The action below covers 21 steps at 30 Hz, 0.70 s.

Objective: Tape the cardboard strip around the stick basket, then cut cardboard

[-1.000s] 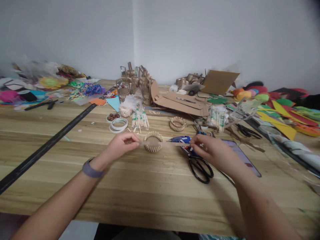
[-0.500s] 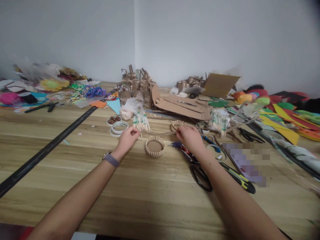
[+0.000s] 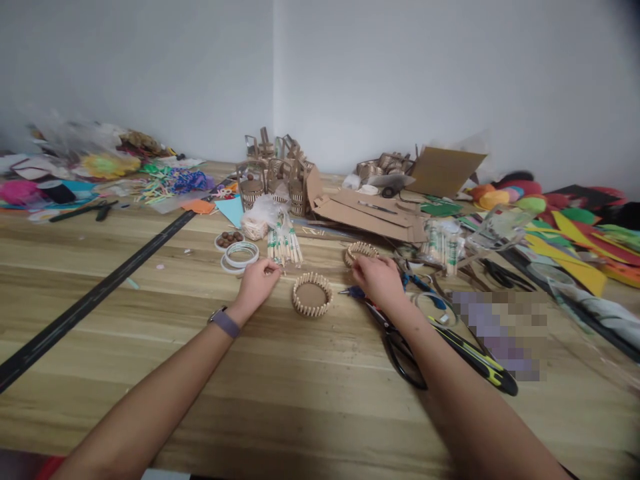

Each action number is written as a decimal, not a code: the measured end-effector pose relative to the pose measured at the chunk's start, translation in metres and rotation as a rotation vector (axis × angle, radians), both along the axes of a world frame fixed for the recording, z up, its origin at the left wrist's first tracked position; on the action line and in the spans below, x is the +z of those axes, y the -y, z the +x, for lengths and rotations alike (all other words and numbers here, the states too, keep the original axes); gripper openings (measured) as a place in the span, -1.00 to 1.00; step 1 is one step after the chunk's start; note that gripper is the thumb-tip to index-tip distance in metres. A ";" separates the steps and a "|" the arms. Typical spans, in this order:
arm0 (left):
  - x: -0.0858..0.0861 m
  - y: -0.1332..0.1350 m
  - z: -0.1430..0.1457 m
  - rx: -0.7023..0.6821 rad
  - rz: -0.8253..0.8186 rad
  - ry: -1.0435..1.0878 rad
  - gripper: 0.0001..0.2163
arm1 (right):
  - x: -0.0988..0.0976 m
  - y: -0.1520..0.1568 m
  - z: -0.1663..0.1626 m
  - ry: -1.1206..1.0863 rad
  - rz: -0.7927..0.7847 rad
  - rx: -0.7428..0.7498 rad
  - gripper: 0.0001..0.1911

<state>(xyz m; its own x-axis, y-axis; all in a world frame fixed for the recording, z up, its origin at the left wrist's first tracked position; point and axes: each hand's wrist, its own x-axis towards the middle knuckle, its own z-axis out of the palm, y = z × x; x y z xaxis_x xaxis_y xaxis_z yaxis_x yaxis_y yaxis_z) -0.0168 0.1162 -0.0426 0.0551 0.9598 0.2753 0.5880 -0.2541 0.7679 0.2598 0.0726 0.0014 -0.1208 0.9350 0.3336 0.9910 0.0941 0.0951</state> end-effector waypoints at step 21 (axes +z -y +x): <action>0.002 0.030 -0.008 -0.109 0.062 -0.154 -0.93 | 0.006 0.047 -0.003 0.041 -0.036 0.071 -0.82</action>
<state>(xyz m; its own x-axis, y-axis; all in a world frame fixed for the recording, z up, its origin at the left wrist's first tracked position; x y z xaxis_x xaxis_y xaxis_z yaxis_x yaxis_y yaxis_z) -0.0245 0.0858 -0.0401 0.2039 0.9272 0.3142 0.6640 -0.3668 0.6516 0.2571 0.0258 0.0079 -0.2003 0.9350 0.2928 0.9770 0.1683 0.1309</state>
